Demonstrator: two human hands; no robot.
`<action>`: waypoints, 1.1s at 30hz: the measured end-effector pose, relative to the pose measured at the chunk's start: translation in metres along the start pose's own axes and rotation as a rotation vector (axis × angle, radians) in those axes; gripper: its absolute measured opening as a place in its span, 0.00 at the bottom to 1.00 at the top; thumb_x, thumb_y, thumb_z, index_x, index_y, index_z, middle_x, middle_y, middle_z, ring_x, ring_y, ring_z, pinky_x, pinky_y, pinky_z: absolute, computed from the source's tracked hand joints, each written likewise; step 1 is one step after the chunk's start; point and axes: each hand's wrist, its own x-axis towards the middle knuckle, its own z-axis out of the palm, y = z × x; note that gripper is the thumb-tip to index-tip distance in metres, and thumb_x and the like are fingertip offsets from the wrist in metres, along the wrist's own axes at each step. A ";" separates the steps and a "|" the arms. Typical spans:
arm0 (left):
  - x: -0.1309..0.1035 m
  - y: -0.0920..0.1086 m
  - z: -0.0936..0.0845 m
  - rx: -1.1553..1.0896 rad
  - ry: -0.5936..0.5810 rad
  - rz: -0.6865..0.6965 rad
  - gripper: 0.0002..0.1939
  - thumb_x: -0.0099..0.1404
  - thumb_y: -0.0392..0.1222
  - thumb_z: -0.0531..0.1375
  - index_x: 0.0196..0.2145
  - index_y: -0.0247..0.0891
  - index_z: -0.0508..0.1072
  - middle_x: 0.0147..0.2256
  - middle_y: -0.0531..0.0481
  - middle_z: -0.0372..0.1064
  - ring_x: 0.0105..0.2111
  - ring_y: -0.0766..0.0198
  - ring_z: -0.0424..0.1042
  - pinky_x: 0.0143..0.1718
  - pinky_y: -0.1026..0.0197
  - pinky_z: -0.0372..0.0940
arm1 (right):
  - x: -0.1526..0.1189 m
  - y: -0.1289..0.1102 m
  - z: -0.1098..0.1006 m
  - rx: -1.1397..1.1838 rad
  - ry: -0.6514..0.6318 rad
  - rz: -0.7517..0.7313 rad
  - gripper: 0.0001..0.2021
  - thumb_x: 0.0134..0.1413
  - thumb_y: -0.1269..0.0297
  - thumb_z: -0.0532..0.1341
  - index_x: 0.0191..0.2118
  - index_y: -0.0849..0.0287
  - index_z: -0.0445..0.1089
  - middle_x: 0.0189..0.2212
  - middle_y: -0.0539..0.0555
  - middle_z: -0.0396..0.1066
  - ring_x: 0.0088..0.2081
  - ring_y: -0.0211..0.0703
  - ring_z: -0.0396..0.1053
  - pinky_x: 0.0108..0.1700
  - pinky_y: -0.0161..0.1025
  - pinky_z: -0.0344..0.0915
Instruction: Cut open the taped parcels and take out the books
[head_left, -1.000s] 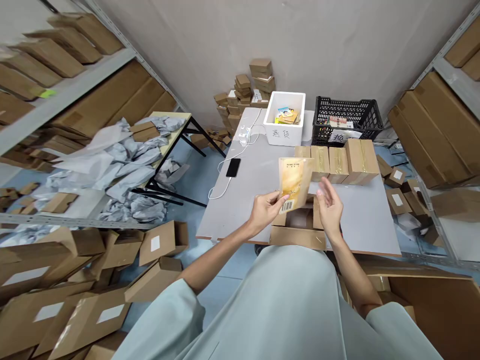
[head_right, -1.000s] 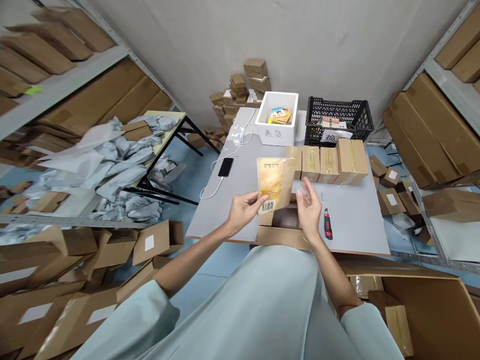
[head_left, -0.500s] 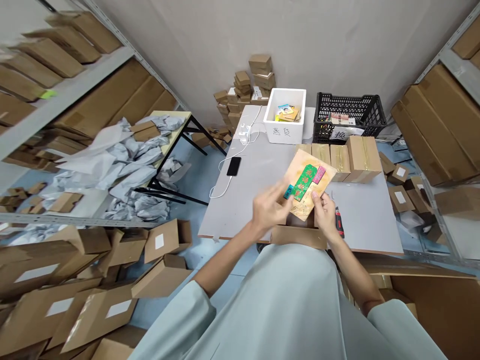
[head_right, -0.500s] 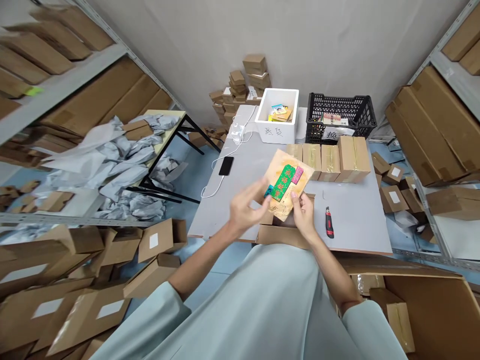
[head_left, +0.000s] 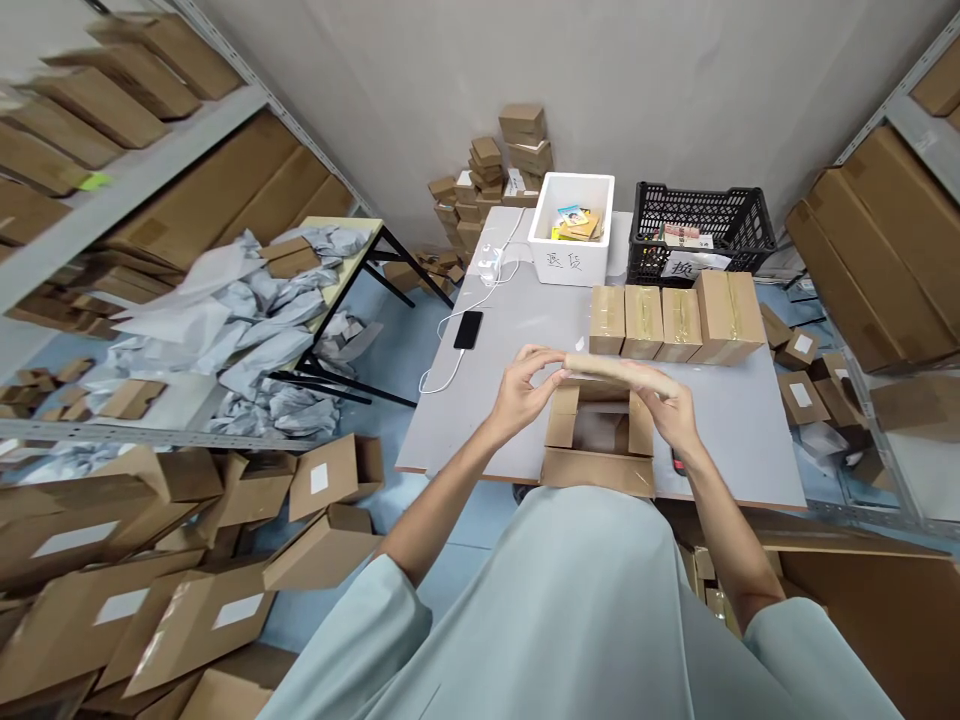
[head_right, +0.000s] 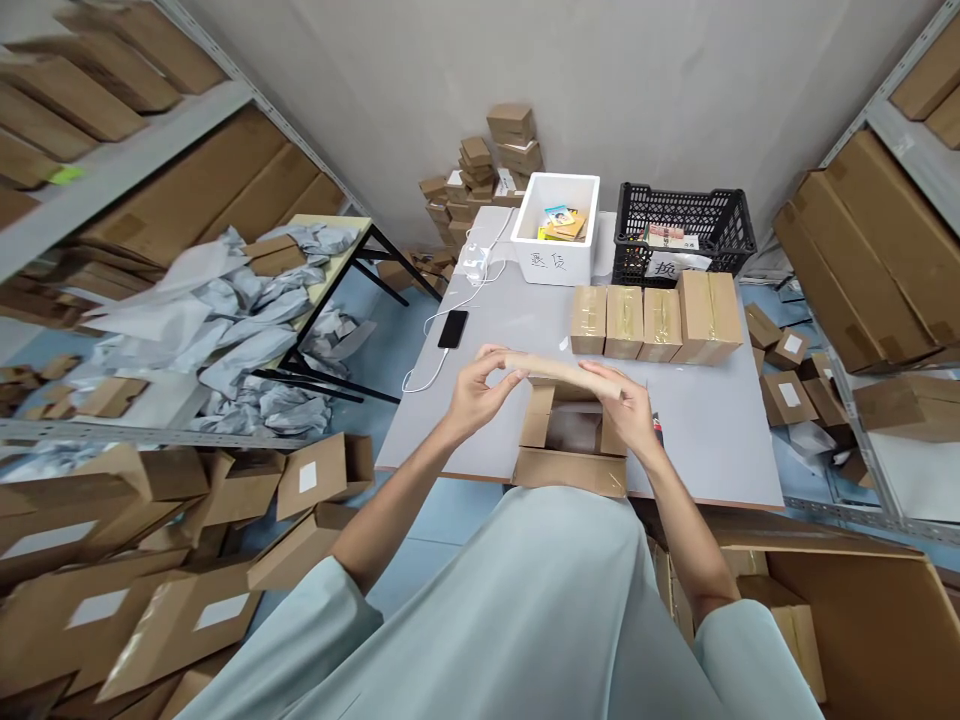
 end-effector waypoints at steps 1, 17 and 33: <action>0.000 0.000 -0.003 0.061 -0.001 0.077 0.16 0.83 0.56 0.65 0.51 0.45 0.88 0.50 0.41 0.89 0.50 0.51 0.82 0.55 0.44 0.76 | 0.001 -0.002 -0.004 -0.028 -0.025 -0.056 0.21 0.64 0.35 0.75 0.50 0.43 0.90 0.57 0.54 0.88 0.65 0.61 0.81 0.73 0.66 0.73; -0.013 0.006 -0.007 0.045 -0.022 0.086 0.18 0.86 0.54 0.60 0.54 0.42 0.85 0.41 0.44 0.84 0.38 0.59 0.75 0.43 0.55 0.74 | -0.006 -0.007 -0.011 -0.134 0.057 -0.035 0.22 0.69 0.41 0.71 0.58 0.50 0.80 0.42 0.54 0.86 0.43 0.50 0.83 0.48 0.47 0.79; 0.004 0.022 0.004 -0.284 -0.082 -0.457 0.32 0.67 0.73 0.73 0.37 0.36 0.87 0.18 0.54 0.71 0.20 0.65 0.68 0.27 0.61 0.65 | 0.005 -0.024 -0.014 0.071 -0.114 0.345 0.32 0.56 0.27 0.75 0.33 0.55 0.78 0.22 0.52 0.80 0.15 0.34 0.55 0.19 0.36 0.50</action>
